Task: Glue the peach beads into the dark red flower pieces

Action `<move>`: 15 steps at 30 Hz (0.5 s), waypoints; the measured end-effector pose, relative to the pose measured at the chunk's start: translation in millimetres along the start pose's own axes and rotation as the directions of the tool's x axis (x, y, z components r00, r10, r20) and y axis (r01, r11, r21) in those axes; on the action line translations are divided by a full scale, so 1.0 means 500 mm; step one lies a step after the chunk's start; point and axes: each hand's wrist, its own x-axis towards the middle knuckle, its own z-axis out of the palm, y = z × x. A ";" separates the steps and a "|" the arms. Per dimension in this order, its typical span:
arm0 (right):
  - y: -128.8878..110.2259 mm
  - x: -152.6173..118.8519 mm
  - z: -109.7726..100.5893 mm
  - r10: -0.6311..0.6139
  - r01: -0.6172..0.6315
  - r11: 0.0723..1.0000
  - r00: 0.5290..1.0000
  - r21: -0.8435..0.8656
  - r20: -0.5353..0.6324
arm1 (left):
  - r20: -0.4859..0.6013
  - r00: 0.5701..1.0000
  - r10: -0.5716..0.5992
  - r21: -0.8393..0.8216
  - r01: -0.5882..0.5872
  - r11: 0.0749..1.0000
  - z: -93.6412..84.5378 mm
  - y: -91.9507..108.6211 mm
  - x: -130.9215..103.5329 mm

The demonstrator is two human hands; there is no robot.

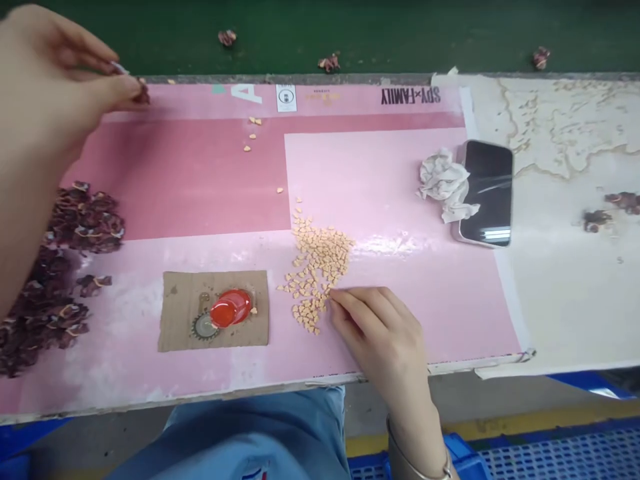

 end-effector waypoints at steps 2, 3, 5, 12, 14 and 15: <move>0.001 -0.001 -0.001 -0.010 0.010 1.000 1.000 -0.002 0.017 | -0.024 0.999 -0.021 0.033 0.022 0.999 0.042 -0.002 0.070; 0.002 -0.003 -0.001 -0.017 0.017 1.000 0.999 -0.004 0.028 | -0.039 0.998 -0.044 0.067 0.047 0.997 0.061 -0.007 0.100; 0.007 -0.009 -0.001 -0.034 0.035 0.999 0.998 -0.015 0.044 | -0.056 0.995 -0.086 0.127 0.092 0.988 0.091 -0.020 0.146; 0.023 -0.002 0.008 -0.107 0.108 0.994 0.994 0.026 -0.011 | -0.118 0.989 -0.094 0.244 0.120 0.962 0.052 -0.026 0.162; 0.023 0.002 0.008 -0.096 0.096 0.995 0.995 0.025 -0.032 | -0.121 0.986 -0.116 0.275 0.145 0.950 0.001 -0.027 0.143; 0.022 0.004 0.008 -0.085 0.087 0.996 0.995 0.028 -0.046 | -0.122 0.983 -0.137 0.291 0.168 0.942 -0.026 -0.030 0.134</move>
